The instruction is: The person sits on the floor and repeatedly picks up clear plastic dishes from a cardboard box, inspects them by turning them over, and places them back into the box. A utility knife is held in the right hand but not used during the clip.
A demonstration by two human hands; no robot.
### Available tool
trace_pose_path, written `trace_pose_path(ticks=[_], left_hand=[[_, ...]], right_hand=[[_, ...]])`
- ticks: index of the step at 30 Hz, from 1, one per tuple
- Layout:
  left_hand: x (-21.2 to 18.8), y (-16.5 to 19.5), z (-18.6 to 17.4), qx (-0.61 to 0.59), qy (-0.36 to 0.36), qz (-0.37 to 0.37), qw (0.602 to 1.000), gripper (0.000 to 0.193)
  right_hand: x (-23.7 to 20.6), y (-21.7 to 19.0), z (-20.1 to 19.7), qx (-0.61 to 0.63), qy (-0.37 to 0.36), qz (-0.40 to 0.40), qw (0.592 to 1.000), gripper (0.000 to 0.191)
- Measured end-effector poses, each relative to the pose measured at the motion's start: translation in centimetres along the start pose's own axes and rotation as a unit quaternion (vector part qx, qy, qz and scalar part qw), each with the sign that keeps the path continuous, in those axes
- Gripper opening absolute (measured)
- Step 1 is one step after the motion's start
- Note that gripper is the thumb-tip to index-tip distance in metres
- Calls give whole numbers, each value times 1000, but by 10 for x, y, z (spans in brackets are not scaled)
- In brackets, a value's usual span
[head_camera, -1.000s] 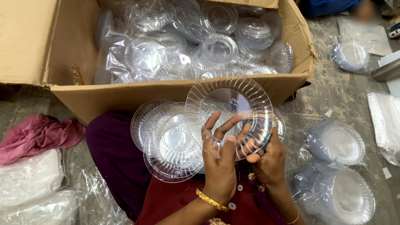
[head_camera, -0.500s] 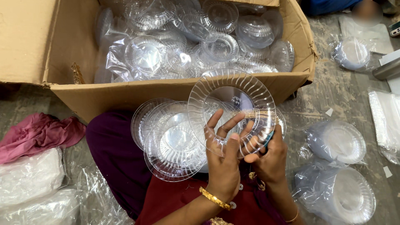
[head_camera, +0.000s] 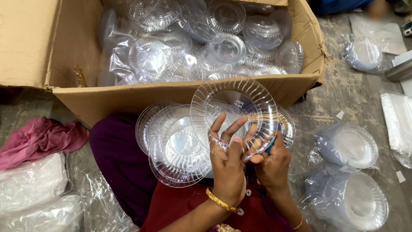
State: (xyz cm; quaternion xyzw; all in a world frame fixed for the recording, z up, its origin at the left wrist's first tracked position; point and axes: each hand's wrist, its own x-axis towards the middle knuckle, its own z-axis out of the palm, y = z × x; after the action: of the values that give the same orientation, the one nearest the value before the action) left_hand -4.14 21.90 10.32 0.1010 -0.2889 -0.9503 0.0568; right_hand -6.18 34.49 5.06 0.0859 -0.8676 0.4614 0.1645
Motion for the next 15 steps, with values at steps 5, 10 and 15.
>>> trace_pose_path(ticks=[5, 10, 15], left_hand=[[0, -3, -4, -3, 4, 15, 1000, 57], [1, -5, -5, -2, 7, 57, 998, 58], [3, -5, -8, 5, 16, 51, 999, 60]], right_hand=[[0, -1, 1, -36, -17, -2, 999, 100], [-10, -1, 12, -27, -50, 19, 998, 90], [-14, 3, 13, -22, -36, -1, 999, 69]])
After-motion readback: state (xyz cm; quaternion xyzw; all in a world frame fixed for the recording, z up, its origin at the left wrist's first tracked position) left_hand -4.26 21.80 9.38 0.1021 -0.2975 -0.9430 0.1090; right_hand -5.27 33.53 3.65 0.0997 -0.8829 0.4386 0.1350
